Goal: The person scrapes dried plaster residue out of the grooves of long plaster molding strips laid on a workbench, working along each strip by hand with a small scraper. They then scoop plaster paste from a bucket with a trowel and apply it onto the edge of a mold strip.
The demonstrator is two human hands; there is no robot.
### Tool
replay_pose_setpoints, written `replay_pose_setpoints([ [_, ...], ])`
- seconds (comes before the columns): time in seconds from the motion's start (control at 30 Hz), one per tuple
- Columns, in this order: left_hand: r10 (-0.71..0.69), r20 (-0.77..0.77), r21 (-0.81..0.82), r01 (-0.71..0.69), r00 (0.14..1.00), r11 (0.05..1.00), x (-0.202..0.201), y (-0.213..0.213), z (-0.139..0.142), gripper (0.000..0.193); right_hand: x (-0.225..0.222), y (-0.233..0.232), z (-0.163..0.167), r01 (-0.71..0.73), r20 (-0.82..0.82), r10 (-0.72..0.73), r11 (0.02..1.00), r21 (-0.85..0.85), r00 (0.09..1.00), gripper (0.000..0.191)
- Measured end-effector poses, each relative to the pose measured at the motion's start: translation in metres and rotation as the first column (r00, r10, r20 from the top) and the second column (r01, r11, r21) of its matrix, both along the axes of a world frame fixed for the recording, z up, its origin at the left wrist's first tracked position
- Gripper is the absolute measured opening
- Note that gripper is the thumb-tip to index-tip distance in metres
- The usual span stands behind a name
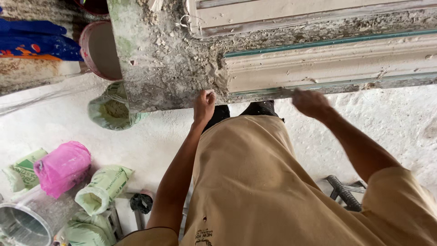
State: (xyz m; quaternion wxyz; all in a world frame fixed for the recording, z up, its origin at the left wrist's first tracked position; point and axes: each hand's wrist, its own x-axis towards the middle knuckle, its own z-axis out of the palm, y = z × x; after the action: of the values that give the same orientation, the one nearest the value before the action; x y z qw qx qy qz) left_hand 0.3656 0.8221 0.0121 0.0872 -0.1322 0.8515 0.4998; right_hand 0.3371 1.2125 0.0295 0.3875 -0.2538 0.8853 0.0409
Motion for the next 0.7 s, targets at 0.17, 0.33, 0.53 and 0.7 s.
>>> replay_pose_setpoints([
  [0.17,0.019,0.090,-0.030,-0.016,0.996,0.999,-0.003,0.013,0.010,0.022,0.006,-0.166,-0.020,-0.181,0.109,0.192,0.979,-0.097,0.975,0.033],
  [0.33,-0.035,0.075,-0.025,0.037,0.997,0.999,-0.004,0.009,0.015,0.025,0.011,-0.191,-0.016,-0.066,-0.147,-0.012,0.856,-0.513,0.989,0.041],
  [0.53,-0.059,0.003,-0.067,0.059,0.998,0.996,-0.005,0.024,0.006,0.026,0.004,-0.072,0.035,0.037,0.072,-0.010,0.927,-0.374,0.997,0.031],
  [0.7,-0.159,-0.082,-0.203,0.139,0.984,0.969,-0.010,0.038,0.005,0.023,-0.006,-0.089,0.041,0.200,0.163,-0.160,0.939,-0.278,0.974,0.054],
])
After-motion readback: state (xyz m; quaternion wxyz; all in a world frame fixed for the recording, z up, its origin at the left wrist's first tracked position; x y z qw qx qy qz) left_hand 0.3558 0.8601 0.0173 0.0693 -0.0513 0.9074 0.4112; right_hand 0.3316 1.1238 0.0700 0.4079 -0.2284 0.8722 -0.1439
